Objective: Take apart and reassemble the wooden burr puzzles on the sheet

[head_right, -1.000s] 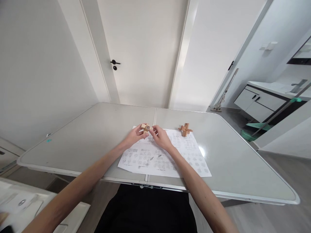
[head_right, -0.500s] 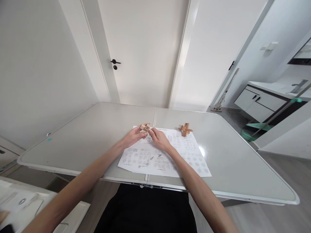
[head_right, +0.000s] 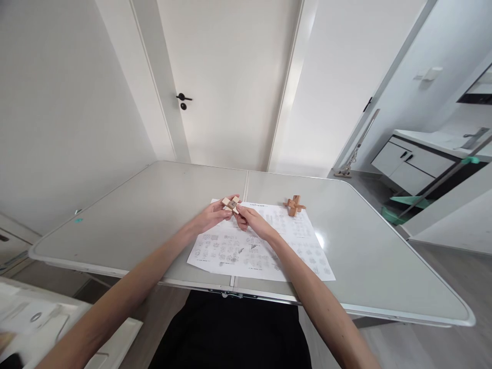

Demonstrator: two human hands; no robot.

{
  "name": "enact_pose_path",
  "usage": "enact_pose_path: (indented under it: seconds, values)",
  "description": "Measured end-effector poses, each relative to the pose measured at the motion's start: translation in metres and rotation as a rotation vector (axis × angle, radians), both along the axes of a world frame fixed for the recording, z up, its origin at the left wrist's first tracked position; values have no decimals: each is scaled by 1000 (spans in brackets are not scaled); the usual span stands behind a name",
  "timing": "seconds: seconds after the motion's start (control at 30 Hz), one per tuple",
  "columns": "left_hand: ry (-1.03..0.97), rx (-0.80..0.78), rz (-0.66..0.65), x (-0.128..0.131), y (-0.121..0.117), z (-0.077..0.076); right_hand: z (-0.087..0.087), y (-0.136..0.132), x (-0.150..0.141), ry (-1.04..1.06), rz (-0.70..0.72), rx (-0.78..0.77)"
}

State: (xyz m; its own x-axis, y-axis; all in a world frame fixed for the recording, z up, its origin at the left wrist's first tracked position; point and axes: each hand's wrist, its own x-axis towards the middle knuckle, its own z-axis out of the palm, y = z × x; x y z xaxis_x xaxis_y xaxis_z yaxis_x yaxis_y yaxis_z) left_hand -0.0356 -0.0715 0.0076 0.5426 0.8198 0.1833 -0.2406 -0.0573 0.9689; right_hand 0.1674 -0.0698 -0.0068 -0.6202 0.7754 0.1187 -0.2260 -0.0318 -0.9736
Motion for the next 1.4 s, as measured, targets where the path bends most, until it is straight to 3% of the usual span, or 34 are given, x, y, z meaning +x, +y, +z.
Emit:
enact_pose_path:
  seconds: [0.13,0.3,0.43,0.57,0.9,1.17,1.3,1.4]
  values:
    - [69,-33,68,3,-1,-1,-2,8,1,101,-97,-167]
    - [87,-77,179,4,0,-4,-11,28,13,378,-386,-407]
    - [99,-76,176,4,2,-7,-20,42,23,512,-625,-511]
    - [119,-83,156,4,2,-9,-27,50,31,560,-733,-551]
    - [129,-95,160,3,2,-10,-32,53,35,599,-777,-579]
    - [150,-67,267,2,7,-13,-23,42,27,553,-706,-601]
    - [236,14,300,0,10,-15,-18,32,15,269,-606,-383]
    - [399,151,398,-1,11,-18,-18,25,4,109,-567,-246]
